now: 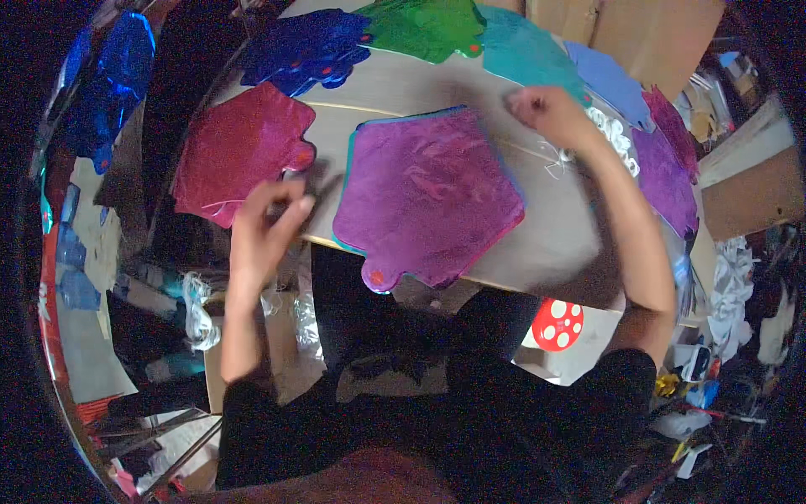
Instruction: Packaging decorative foil sheets into plastic pouches and organizing them.
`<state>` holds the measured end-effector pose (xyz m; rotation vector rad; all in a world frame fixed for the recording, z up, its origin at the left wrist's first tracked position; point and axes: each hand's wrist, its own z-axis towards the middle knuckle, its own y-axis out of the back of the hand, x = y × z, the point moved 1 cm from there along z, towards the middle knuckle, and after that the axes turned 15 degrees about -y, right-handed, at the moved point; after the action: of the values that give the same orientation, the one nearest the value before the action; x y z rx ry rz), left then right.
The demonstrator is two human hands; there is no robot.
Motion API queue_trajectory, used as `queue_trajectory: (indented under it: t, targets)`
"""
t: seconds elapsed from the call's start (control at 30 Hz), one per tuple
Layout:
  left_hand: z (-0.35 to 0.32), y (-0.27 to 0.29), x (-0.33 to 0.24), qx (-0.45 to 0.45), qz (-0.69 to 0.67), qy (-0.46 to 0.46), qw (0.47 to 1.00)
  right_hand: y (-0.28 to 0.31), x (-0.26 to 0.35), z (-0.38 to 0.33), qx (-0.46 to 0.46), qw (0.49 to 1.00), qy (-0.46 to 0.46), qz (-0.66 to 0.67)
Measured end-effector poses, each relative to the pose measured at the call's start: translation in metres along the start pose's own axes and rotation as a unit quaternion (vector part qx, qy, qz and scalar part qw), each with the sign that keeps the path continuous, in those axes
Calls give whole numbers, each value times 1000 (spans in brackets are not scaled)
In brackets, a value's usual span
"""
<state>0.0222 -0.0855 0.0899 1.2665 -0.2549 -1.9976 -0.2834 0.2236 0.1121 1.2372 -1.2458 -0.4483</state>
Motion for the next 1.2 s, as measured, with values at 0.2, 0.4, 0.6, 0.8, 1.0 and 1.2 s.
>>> queue_trajectory:
  t: [0.2,0.4,0.6,0.8,1.0,1.2]
  targets:
    - [134,-99,32,116,66,-331,934,-55,0,-11,-77,986,130,-68]
    - [158,-165,34,180,146,-298,926,-71,5,-19,-140,976,148,-75]
    - [159,-169,41,166,124,-315,926,-74,8,-12,-141,975,157,-66]
    - [155,-169,35,151,132,-309,930,-75,17,-16,-135,979,126,-92]
    - [158,-172,34,158,134,-309,928,-71,9,-17,-129,979,144,-66]
    - [155,-165,35,176,141,-298,928,-44,4,-53,-45,986,126,-97]
